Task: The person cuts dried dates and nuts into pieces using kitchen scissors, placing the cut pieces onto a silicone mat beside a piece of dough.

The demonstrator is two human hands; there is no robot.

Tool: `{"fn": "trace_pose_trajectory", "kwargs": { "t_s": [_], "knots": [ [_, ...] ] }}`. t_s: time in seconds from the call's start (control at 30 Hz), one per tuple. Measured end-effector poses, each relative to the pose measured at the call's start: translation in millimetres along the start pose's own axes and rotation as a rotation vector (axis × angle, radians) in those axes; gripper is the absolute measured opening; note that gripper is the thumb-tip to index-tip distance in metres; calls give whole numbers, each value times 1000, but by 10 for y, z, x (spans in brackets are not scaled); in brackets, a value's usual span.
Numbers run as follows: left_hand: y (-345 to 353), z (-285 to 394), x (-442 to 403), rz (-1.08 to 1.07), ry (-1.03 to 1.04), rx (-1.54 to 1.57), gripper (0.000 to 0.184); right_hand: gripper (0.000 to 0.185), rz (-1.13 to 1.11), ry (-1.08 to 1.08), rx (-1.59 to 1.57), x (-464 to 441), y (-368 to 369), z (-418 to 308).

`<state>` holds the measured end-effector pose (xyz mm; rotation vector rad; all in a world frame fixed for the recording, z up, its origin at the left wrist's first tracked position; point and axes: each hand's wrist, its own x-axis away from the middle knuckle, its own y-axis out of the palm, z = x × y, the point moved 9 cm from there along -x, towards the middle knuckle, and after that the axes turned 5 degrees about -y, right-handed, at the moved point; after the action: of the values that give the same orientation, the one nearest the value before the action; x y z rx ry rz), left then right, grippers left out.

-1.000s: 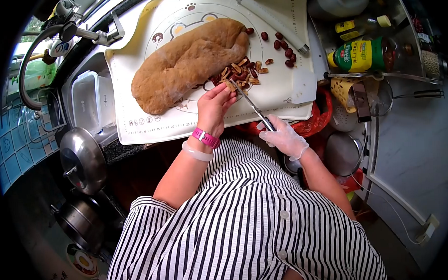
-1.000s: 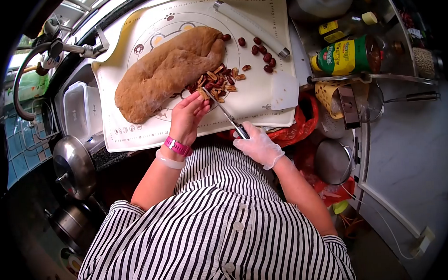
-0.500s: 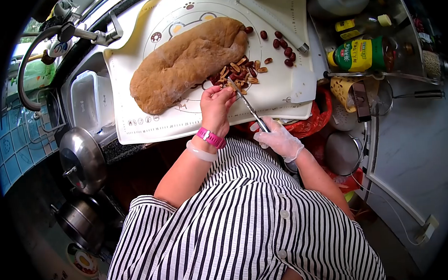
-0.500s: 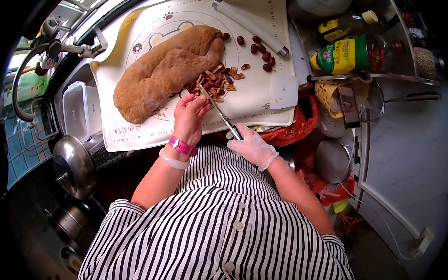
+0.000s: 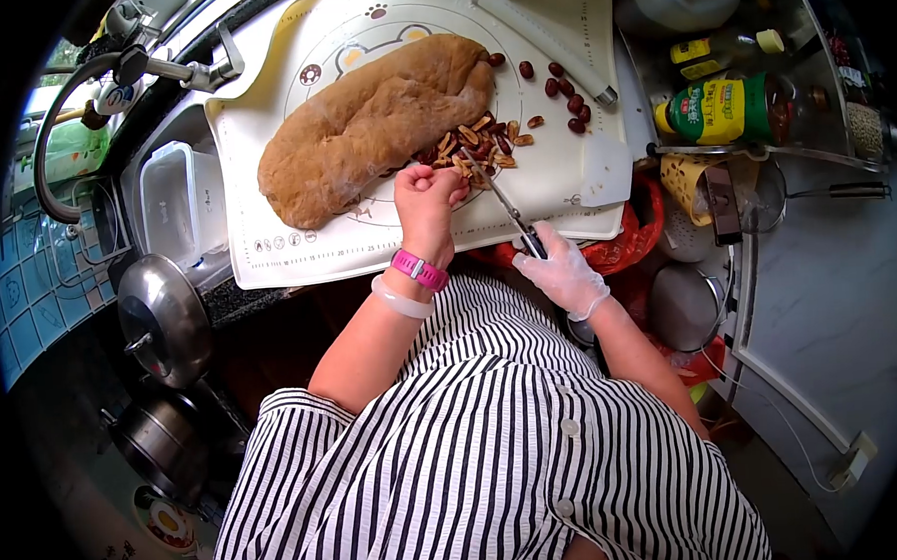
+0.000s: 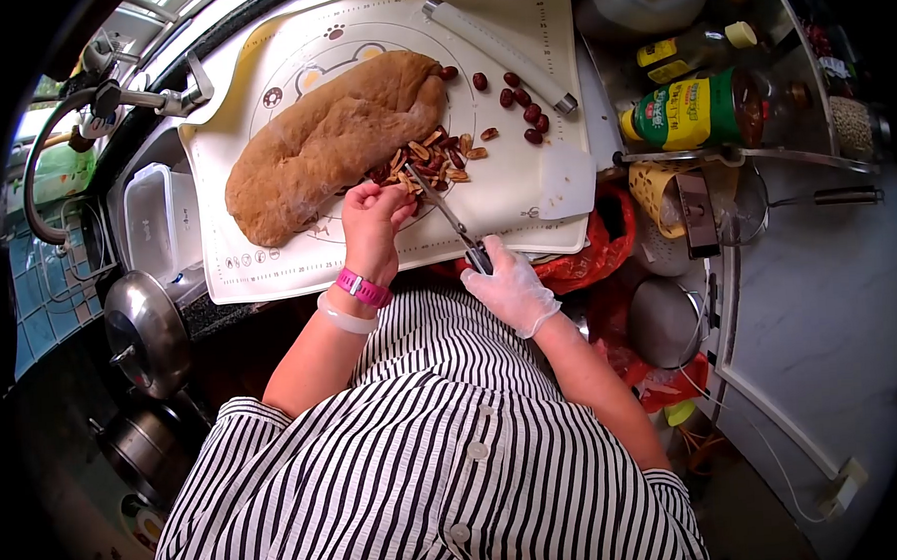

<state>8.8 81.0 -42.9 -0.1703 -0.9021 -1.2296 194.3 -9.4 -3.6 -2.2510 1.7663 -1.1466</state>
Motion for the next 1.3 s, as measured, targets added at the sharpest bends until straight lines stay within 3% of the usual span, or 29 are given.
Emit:
{"fn": "trace_pose_trajectory", "kwargs": {
  "t_s": [0.03,0.13,0.43,0.73,0.8,1.13,1.23,1.3],
  "knots": [
    [27,22,21,1,1,0,33,39,59,-81,40,7,-56,-70],
    [48,54,49,43,32,18,33,46,0,-44,138,21,-72,-126],
    [39,-109,63,20,-1,-44,33,47,-1,-12,286,78,-47,-104],
    [137,-469,292,-58,-244,89,29,41,19,-18,210,356,-107,170],
    [179,-636,379,-79,-319,58,20,39,44,-20,205,477,-123,263],
    [264,-1240,632,-182,-412,-203,20,36,-6,131,247,1079,-107,867],
    [357,-926,585,-292,-143,-342,12,53,-58,252,151,1228,-72,1060],
    [277,-606,387,-270,144,-444,13,67,-113,315,74,1286,-40,1136]
  ]
}}
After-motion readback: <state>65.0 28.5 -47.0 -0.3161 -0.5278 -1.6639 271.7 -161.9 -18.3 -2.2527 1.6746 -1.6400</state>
